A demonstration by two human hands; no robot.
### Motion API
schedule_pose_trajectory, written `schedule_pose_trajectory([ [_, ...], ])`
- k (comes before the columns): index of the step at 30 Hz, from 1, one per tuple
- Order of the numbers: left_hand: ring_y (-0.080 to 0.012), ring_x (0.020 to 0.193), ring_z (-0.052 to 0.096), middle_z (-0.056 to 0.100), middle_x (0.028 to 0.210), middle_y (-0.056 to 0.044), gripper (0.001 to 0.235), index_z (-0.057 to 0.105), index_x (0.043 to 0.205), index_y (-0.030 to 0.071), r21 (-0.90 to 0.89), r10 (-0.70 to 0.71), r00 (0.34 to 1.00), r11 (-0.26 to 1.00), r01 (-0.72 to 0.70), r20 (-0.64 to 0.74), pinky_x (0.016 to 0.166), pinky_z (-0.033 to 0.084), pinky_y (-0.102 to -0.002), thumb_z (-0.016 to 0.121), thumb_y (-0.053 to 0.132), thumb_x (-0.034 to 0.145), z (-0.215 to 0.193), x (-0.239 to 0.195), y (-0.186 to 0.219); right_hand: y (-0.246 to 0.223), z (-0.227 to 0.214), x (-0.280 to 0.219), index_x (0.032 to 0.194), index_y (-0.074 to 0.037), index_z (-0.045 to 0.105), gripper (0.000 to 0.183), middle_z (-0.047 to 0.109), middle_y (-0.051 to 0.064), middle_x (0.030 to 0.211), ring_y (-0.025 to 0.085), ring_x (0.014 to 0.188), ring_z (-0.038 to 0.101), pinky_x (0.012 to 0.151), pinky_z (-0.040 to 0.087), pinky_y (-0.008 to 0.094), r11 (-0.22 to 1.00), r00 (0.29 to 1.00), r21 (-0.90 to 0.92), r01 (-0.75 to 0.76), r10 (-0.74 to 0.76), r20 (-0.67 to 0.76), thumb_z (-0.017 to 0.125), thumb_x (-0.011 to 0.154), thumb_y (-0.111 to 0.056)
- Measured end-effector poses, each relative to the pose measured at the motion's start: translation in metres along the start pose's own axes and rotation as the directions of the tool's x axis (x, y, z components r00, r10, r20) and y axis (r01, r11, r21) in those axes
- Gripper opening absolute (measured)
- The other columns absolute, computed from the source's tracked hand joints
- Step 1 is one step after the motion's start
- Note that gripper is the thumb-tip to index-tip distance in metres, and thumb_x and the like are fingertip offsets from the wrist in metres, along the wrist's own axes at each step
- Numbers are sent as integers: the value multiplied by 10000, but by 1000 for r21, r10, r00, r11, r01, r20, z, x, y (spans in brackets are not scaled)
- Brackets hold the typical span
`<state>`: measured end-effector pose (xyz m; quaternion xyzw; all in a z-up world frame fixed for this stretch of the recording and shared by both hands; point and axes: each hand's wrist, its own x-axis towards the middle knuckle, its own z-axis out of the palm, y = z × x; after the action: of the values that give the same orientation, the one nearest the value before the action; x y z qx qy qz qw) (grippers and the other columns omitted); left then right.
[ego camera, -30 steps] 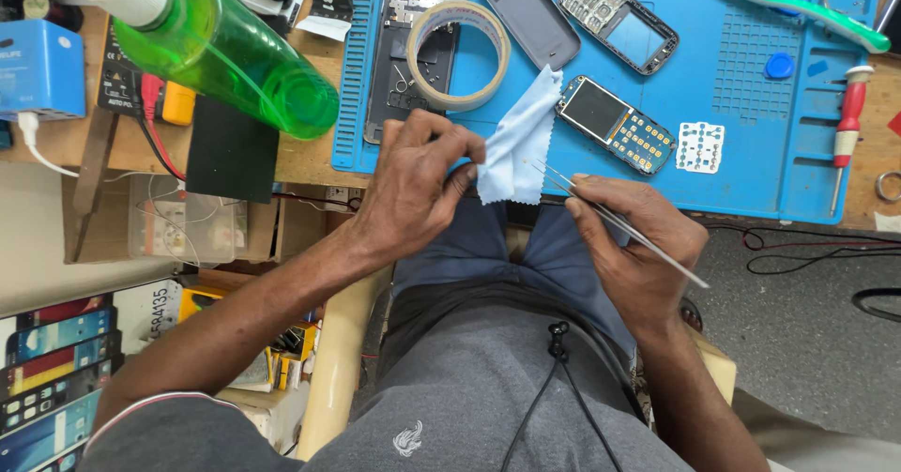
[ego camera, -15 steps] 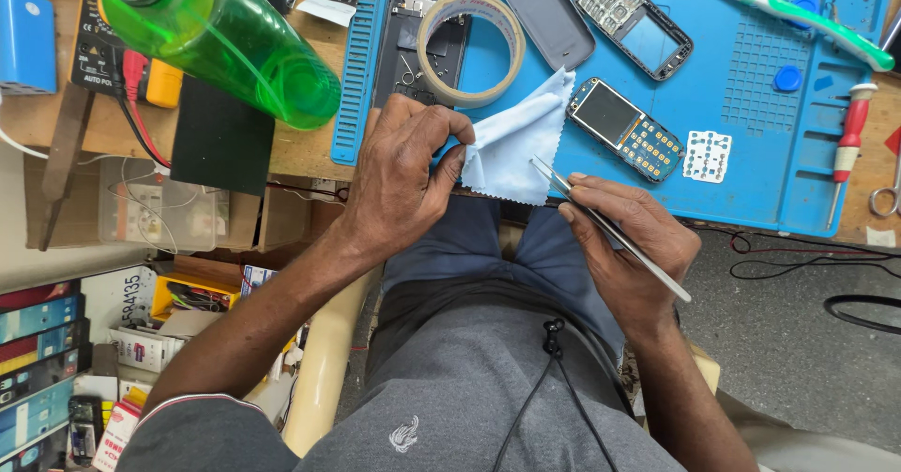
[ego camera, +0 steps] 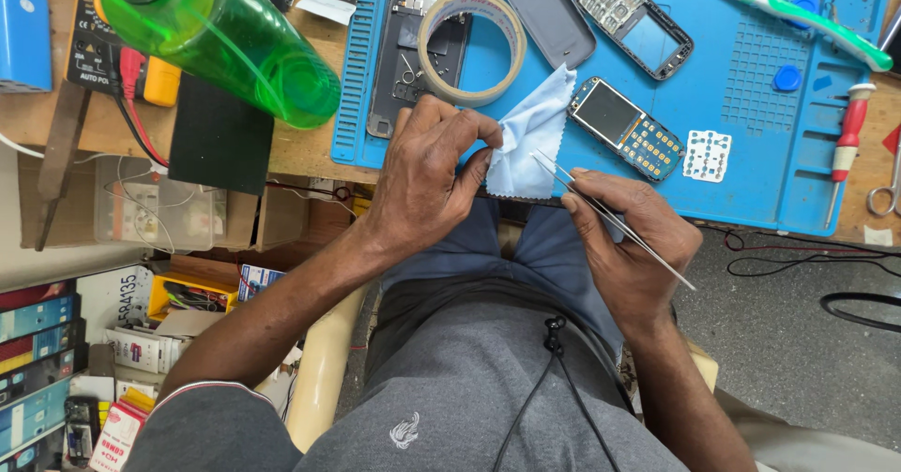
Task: The person uses tweezers to pick up small components from a white cloth and place them onto the keypad area of a disassembled mobile phone. The person repeatedly wipes the tweezers on the cloth between placements.
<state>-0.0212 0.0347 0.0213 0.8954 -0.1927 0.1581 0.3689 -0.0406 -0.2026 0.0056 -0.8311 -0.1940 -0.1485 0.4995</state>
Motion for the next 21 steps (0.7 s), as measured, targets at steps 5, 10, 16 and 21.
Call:
schedule_pose_trajectory([
  [5, -197, 895, 543, 602, 855, -2, 165, 662, 1061, 113, 2, -6, 1000, 1000, 6, 8, 808, 363, -388, 752, 48, 939, -1, 0, 0, 0, 1, 2, 1135, -15, 721, 186, 758, 123, 1127, 204, 1044, 756, 935, 625, 291, 1000, 1000, 4, 3, -3, -5, 812, 974, -23],
  [10, -199, 971, 566, 683, 958, 26, 203, 664, 1105, 117, 6, 89, 995, 996, -90, 49, 838, 376, -384, 768, 75, 936, 3, 2, -2, -2, -1, -2, 1130, -5, 714, 193, 755, 135, 1126, 216, 1078, 756, 920, 620, 286, 1000, 1000, -17, 8, -9, -16, 811, 963, -5],
  [16, -183, 1054, 550, 706, 1141, 46, 225, 657, 1151, 140, 242, 313, 938, 908, -341, 148, 884, 379, -353, 716, 116, 936, 6, 5, -3, -1, -4, -9, 1163, 7, 706, 189, 747, 146, 1156, 194, 1047, 749, 931, 624, 270, 996, 997, 73, -53, 57, -53, 785, 992, 33],
  [21, -136, 1119, 506, 668, 1224, 73, 133, 619, 1093, 206, 571, 460, 828, 603, -557, 322, 948, 353, -331, 626, 296, 995, 0, 5, -2, 0, -5, -8, 1159, 13, 702, 198, 746, 150, 1153, 191, 1033, 748, 912, 617, 265, 995, 996, 69, -66, 69, -50, 790, 983, 39],
])
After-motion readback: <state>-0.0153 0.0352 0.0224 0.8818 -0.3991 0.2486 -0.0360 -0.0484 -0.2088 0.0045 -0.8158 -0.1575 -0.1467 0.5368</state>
